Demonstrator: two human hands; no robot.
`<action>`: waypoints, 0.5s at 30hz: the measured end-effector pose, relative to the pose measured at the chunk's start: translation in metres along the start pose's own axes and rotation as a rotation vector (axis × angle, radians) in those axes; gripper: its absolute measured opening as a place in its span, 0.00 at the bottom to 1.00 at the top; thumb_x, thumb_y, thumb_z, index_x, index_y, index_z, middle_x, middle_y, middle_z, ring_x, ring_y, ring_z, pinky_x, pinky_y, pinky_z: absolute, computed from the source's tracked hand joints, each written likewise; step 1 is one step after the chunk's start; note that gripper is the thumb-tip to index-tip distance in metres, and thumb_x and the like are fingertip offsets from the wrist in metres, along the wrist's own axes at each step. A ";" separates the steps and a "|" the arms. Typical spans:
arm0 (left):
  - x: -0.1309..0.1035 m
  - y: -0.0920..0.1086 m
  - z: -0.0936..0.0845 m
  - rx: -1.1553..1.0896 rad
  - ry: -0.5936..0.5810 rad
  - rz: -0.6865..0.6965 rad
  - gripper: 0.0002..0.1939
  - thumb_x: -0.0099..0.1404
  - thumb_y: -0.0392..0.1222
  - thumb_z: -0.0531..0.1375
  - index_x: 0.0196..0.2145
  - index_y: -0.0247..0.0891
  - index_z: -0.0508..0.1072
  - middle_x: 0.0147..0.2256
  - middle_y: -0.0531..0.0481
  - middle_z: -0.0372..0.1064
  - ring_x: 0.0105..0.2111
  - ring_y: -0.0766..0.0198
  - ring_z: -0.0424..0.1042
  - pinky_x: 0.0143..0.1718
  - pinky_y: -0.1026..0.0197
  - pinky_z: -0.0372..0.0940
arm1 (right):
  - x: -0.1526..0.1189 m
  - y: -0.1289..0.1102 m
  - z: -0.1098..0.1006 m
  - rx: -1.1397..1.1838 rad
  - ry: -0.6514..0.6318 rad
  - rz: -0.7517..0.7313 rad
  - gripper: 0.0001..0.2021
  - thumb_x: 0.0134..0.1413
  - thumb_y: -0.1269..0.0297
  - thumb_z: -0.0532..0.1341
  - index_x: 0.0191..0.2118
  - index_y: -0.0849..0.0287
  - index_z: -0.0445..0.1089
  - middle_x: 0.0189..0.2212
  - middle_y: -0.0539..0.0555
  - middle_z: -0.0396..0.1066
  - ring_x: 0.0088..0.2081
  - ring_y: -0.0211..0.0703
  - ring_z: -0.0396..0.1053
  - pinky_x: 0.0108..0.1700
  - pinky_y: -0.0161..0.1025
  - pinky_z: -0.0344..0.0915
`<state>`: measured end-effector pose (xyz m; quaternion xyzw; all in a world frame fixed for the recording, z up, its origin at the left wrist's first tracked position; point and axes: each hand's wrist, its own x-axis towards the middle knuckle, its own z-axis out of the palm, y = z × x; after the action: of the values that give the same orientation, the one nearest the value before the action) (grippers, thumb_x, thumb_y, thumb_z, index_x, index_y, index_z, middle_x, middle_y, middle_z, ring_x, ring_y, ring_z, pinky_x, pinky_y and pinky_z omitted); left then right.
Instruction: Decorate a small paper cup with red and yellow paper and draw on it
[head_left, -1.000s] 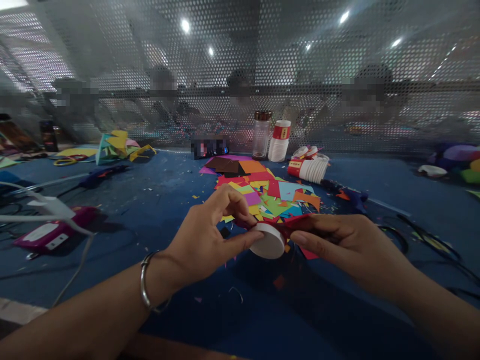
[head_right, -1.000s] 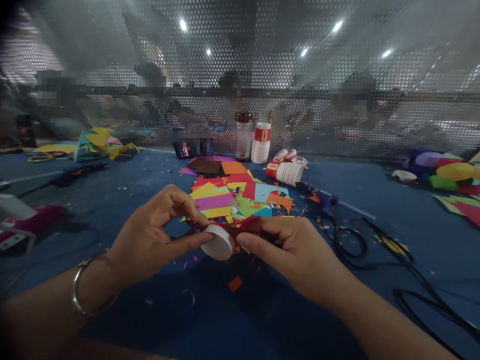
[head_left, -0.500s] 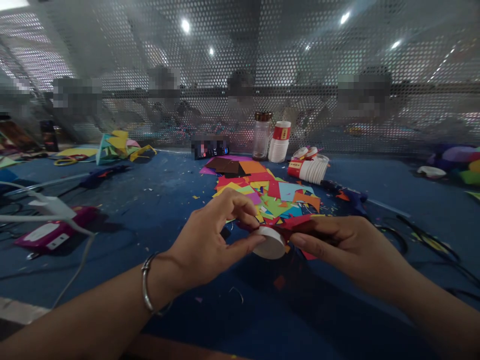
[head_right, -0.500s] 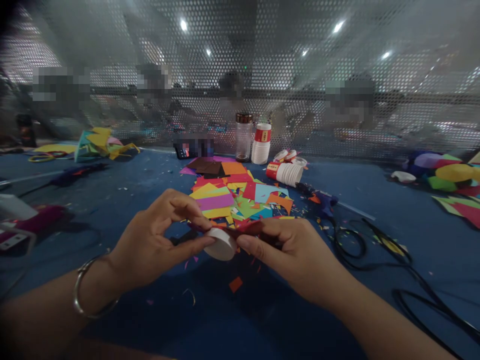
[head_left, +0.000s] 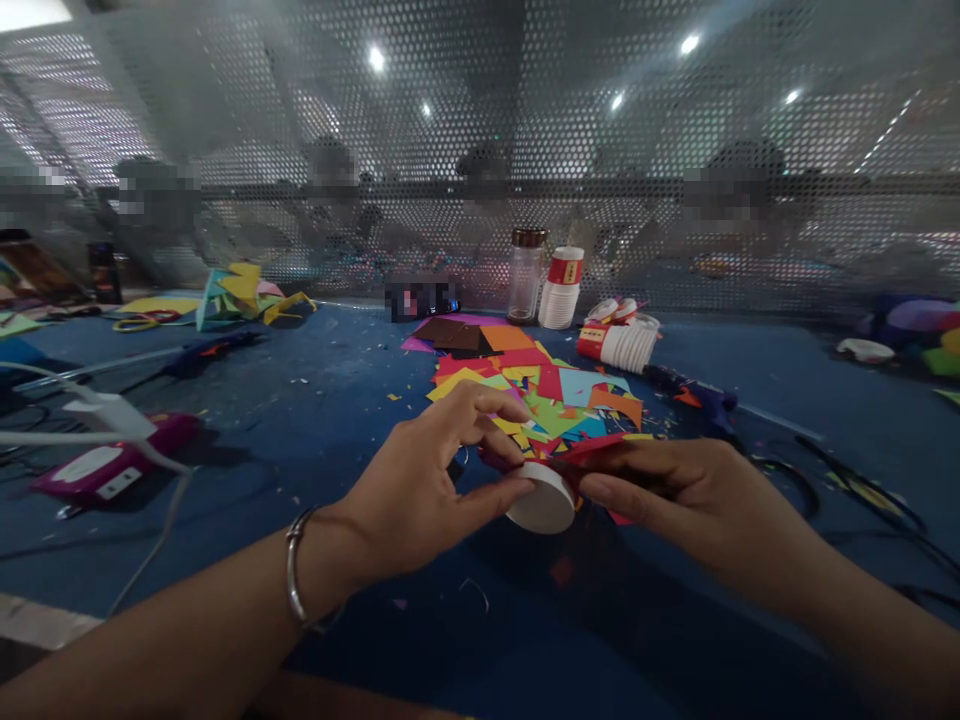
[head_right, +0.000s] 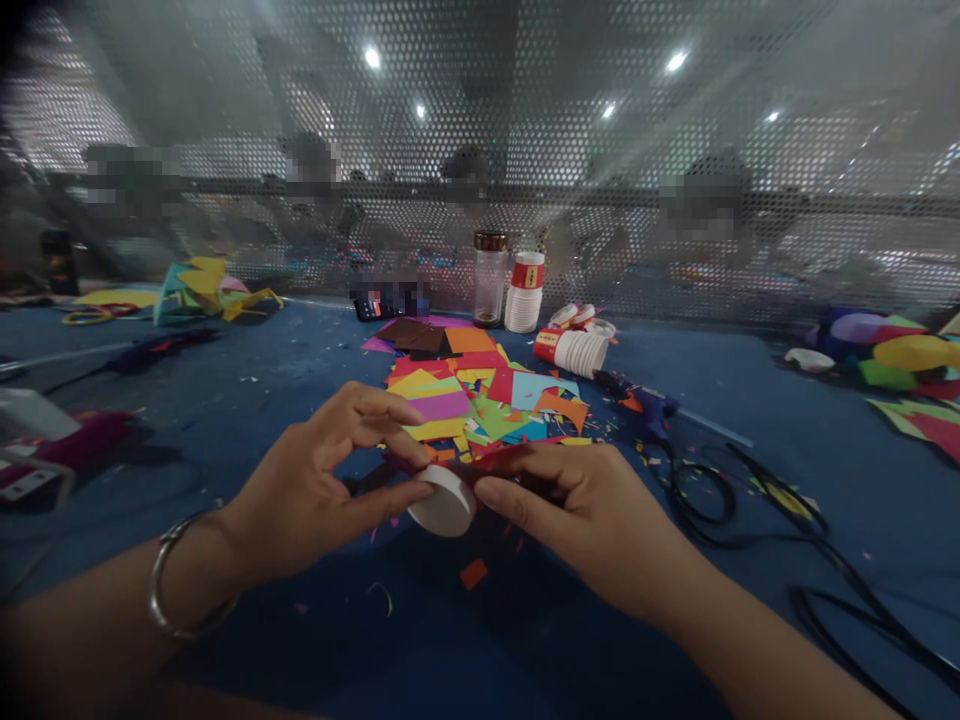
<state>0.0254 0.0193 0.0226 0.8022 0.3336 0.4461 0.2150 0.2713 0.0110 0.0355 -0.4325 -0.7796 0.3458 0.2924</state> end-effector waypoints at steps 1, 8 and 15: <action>0.000 0.000 0.000 -0.008 -0.007 -0.002 0.18 0.62 0.35 0.70 0.47 0.43 0.70 0.36 0.56 0.80 0.35 0.66 0.80 0.21 0.71 0.64 | 0.000 0.000 0.000 -0.004 0.004 0.002 0.17 0.64 0.46 0.61 0.37 0.52 0.83 0.31 0.51 0.82 0.34 0.45 0.78 0.36 0.36 0.69; 0.002 -0.003 -0.001 -0.055 -0.037 -0.068 0.07 0.62 0.39 0.69 0.37 0.40 0.75 0.48 0.48 0.76 0.38 0.63 0.80 0.32 0.65 0.71 | 0.000 -0.001 -0.001 -0.078 0.104 0.075 0.23 0.62 0.42 0.61 0.28 0.54 0.81 0.25 0.52 0.77 0.26 0.39 0.68 0.27 0.35 0.62; 0.010 -0.013 -0.002 -0.236 -0.036 -0.311 0.13 0.59 0.43 0.70 0.40 0.39 0.73 0.50 0.44 0.73 0.37 0.62 0.78 0.36 0.60 0.71 | 0.006 0.007 -0.008 -0.046 0.308 0.118 0.22 0.56 0.39 0.64 0.32 0.55 0.81 0.17 0.47 0.63 0.19 0.34 0.52 0.20 0.34 0.48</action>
<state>0.0232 0.0357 0.0211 0.7179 0.3950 0.4291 0.3800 0.2783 0.0214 0.0356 -0.5322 -0.7064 0.2739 0.3777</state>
